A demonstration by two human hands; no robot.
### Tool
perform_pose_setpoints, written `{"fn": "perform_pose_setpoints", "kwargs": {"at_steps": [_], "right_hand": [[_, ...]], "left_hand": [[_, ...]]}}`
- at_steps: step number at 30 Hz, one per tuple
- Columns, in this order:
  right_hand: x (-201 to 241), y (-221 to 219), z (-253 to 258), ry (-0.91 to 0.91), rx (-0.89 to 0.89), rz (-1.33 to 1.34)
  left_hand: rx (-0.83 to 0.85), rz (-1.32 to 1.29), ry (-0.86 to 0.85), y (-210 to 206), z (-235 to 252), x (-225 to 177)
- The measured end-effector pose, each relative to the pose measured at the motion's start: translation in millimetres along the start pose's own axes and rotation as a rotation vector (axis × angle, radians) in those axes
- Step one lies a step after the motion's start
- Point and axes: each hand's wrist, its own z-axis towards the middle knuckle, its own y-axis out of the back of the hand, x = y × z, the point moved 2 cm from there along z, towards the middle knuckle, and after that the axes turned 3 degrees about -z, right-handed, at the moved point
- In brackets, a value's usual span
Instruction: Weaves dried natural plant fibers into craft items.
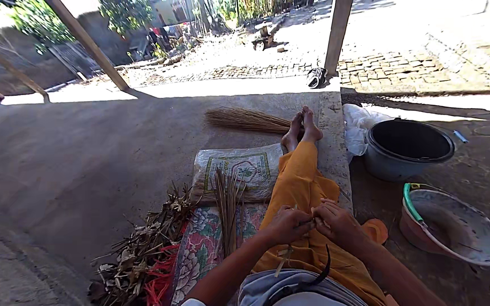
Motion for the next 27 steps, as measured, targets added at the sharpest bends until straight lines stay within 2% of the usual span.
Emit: {"fn": "perform_pose_setpoints", "kwargs": {"at_steps": [3, 5, 7, 11, 13, 18, 20, 23, 27], "right_hand": [[5, 5, 11, -0.018, 0.033, -0.003], [16, 21, 23, -0.019, 0.152, -0.013], [25, 36, 33, 0.009, 0.255, -0.042], [28, 47, 37, 0.072, 0.305, -0.064], [22, 45, 31, 0.044, 0.284, 0.052], [5, 34, 16, -0.16, 0.256, 0.551], [4, 33, 17, -0.213, 0.243, 0.62], [-4, 38, 24, -0.267, 0.179, 0.591], [-8, 42, 28, -0.295, 0.133, 0.555]], "left_hand": [[-0.032, 0.014, -0.032, 5, -3, 2], [-0.009, 0.0, -0.037, 12, -3, -3], [0.024, -0.014, -0.004, 19, -1, -11], [0.05, 0.019, 0.1, 20, 0, -25], [0.026, 0.007, 0.075, 15, -3, -26], [0.002, -0.107, -0.081, 6, -9, -15], [-0.013, -0.26, -0.035, 6, -11, -14], [-0.059, -0.645, 0.078, 5, -11, -17], [-0.285, -1.063, 0.234, -9, -8, -22]]}}
